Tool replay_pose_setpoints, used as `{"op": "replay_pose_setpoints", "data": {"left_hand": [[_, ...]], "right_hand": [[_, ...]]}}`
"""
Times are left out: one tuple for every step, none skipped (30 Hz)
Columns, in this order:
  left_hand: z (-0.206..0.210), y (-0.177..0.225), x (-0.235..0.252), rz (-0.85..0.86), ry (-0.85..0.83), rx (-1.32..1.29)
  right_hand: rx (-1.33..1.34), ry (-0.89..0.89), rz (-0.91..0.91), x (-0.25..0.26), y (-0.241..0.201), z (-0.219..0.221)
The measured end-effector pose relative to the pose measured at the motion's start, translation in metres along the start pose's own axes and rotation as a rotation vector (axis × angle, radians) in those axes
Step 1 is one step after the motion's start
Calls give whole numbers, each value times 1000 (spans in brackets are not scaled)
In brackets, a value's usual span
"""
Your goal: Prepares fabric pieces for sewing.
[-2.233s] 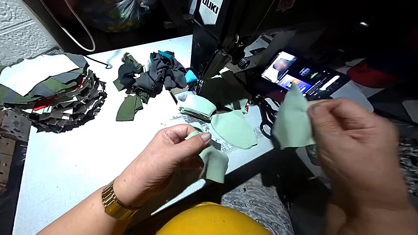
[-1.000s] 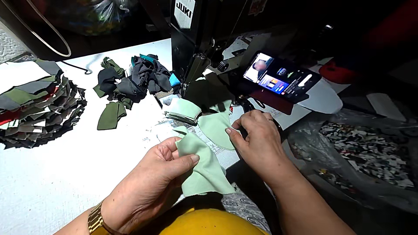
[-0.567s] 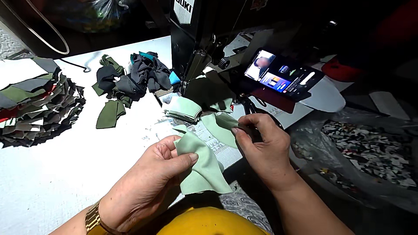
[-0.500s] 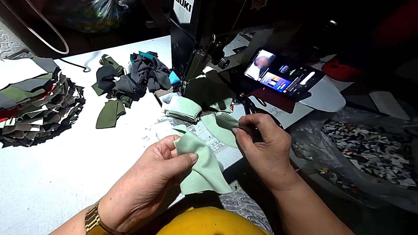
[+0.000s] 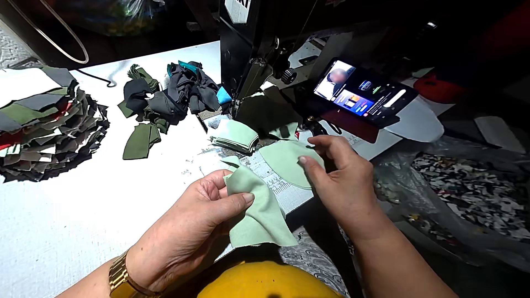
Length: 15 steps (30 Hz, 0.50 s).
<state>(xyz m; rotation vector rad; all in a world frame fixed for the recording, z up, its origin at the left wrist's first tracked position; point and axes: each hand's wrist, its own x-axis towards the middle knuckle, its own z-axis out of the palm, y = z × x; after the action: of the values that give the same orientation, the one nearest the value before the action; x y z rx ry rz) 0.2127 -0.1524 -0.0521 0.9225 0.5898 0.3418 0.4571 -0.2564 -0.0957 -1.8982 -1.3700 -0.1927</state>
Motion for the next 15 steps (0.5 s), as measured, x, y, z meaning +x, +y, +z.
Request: {"op": "replay_pose_setpoints", "data": {"left_hand": [[0, 0, 0, 5, -7, 4], [0, 0, 0, 12, -17, 9], [-1, -1, 1, 16, -24, 16], [-1, -1, 1, 23, -30, 18], [-2, -2, 1, 32, -47, 16], [-3, -2, 2, 47, -68, 16], [-3, -3, 2, 71, -88, 19], [-4, -5, 2, 105, -109, 29], [-5, -6, 2, 142, -133, 46], [-5, -7, 3, 179, -151, 69], [-5, -8, 2, 212, -170, 88], [-5, -9, 2, 234, -188, 99], [-5, -10, 2, 251, -202, 108], [-5, -11, 2, 266, -209, 122], [-6, -12, 3, 285, -212, 143]], "right_hand": [[-91, -29, -45, 1, -3, -2], [-159, -50, -82, 2, -5, -3], [-194, -52, -105, 2, -7, -4], [-180, -39, -122, 2, -11, -6], [-113, -28, -130, 0, -16, -9], [7, -40, -126, -2, -22, -12], [164, -92, -107, -6, -28, -15], [360, -186, -75, -10, -35, -17], [538, -305, -43, -14, -41, -18], [676, -408, -17, -17, -45, -19], [801, -481, 18, -20, -49, -18], [915, -525, 69, -22, -54, -17], [1009, -534, 128, -23, -58, -16], [1072, -511, 187, -23, -61, -15], [1104, -467, 221, -23, -62, -15]]}}
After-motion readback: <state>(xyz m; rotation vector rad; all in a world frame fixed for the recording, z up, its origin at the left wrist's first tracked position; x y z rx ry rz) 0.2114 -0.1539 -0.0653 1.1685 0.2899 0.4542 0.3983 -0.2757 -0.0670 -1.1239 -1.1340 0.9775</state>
